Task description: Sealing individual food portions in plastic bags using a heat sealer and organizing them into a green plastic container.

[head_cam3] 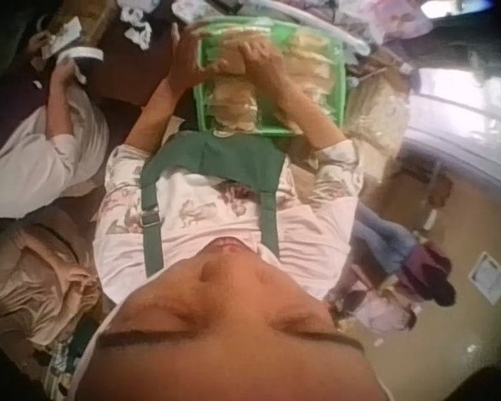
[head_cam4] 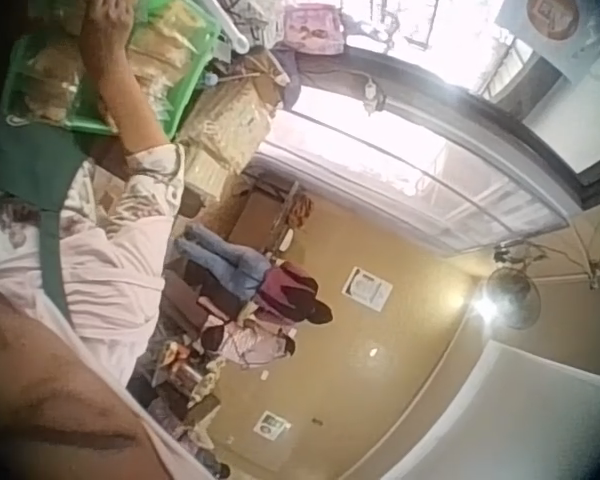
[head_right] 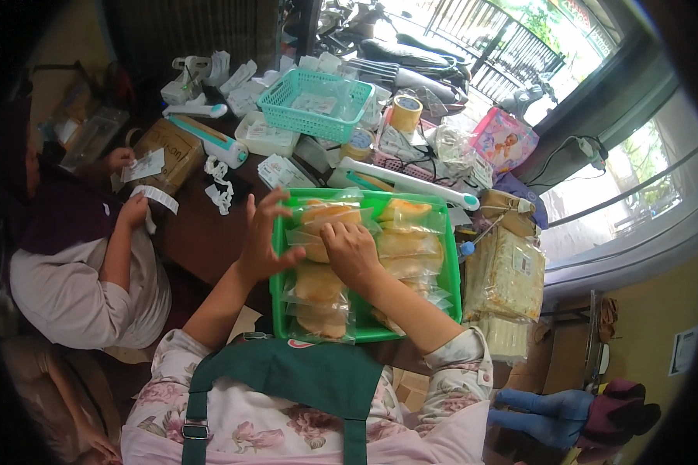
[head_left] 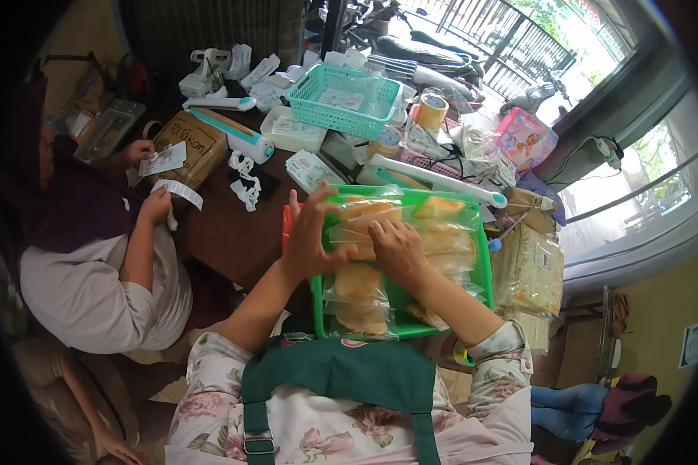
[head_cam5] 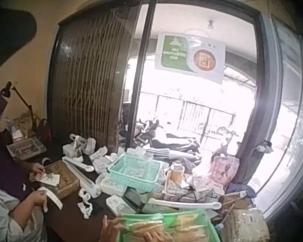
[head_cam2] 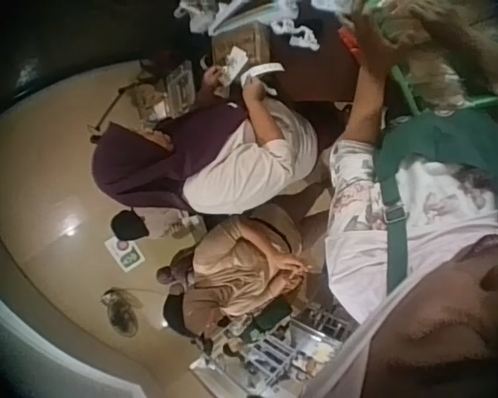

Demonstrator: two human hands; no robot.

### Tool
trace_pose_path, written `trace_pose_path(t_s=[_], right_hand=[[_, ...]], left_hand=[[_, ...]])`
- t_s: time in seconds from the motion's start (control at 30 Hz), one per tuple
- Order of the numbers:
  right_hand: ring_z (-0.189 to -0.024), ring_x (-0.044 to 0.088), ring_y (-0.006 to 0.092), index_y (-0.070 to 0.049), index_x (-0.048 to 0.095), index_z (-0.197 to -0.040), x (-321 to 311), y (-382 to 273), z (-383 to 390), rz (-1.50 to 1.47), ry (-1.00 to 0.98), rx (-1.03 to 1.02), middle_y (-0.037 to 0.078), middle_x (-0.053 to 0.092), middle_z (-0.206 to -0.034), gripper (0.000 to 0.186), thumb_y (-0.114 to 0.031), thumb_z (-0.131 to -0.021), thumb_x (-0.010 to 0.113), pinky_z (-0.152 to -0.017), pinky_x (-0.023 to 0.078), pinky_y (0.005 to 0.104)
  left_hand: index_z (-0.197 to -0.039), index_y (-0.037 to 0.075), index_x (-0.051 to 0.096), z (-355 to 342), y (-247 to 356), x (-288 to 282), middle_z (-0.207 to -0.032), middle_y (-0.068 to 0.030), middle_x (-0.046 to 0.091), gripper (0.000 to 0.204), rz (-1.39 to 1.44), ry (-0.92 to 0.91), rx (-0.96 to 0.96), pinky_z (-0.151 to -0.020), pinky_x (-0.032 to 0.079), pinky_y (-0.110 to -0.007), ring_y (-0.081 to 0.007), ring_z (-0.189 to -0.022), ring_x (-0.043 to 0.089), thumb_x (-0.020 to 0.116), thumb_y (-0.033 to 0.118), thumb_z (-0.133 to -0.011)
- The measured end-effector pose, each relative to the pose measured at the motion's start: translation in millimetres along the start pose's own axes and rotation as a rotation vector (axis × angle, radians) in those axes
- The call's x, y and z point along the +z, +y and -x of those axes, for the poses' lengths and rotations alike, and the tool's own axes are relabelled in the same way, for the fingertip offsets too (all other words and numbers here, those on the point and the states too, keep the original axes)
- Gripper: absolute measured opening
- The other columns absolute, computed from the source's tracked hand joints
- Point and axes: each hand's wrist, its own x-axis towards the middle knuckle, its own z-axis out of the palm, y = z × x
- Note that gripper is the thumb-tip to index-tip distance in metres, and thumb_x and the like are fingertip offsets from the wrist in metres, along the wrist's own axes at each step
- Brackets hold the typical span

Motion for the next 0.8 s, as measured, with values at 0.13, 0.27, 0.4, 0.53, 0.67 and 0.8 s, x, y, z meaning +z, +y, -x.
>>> trace_pose_path(t_s=[0.13,0.27,0.4,0.53,0.67,0.8], right_hand=[[-0.074,0.055,0.0268,-0.007,0.05,-0.086,1,11,-3,-0.04,-0.005,0.037,0.009,0.055,-0.077,0.019,-0.005,-0.068,0.053,-0.067,0.043,0.0355],[-0.075,0.055,0.028,-0.006,0.049,-0.09,-2,11,-1,-0.087,0.012,0.023,0.009,0.055,-0.077,0.023,-0.006,-0.069,0.059,-0.067,0.043,0.0369],[-0.077,0.055,0.0265,-0.007,0.05,-0.089,-29,-10,10,-0.13,0.156,-0.041,0.009,0.055,-0.079,0.023,-0.01,-0.069,0.061,-0.068,0.043,0.0366],[-0.081,0.056,0.0257,-0.007,0.053,-0.082,-33,-24,43,-0.269,-0.397,-0.332,0.009,0.056,-0.084,0.019,-0.016,-0.068,0.061,-0.07,0.044,0.0355],[-0.083,0.058,0.0287,-0.005,0.051,-0.088,-14,-22,60,-0.233,-0.78,-0.179,0.013,0.056,-0.086,0.022,-0.012,-0.069,0.059,-0.067,0.046,0.0366],[-0.083,0.057,0.0351,-0.003,0.046,-0.097,-3,-15,58,-0.467,-0.85,0.082,0.018,0.056,-0.088,0.029,0.0,-0.068,0.054,-0.068,0.047,0.0408]], left_hand=[[-0.09,0.012,0.058,26,30,-9,-0.1,-0.0087,0.055,0.037,-0.096,-0.46,0.368,-0.085,0.035,-0.04,-0.0243,-0.099,0.052,0.07,0.033,-0.063],[-0.078,0.011,0.059,42,12,7,-0.076,-0.0041,0.06,0.012,-0.297,-0.876,0.314,-0.067,0.043,-0.035,-0.0192,-0.074,0.06,0.065,0.018,-0.069],[-0.073,0.009,0.055,17,8,7,-0.068,-0.0064,0.058,0.006,-0.188,-0.41,0.184,-0.058,0.045,-0.036,-0.0241,-0.067,0.059,0.059,0.012,-0.07],[-0.077,0.008,0.056,7,1,12,-0.069,-0.0075,0.058,0.008,-0.14,-0.377,0.162,-0.061,0.046,-0.037,-0.0254,-0.068,0.059,0.06,0.013,-0.071],[-0.082,0.007,0.058,5,3,14,-0.074,-0.0056,0.061,0.016,-0.128,-0.372,0.124,-0.064,0.047,-0.034,-0.0232,-0.07,0.06,0.065,0.009,-0.068],[-0.081,0.007,0.057,8,9,13,-0.08,-0.0053,0.061,0.017,-0.138,-0.376,0.082,-0.066,0.046,-0.034,-0.0229,-0.075,0.06,0.066,0.011,-0.068]])
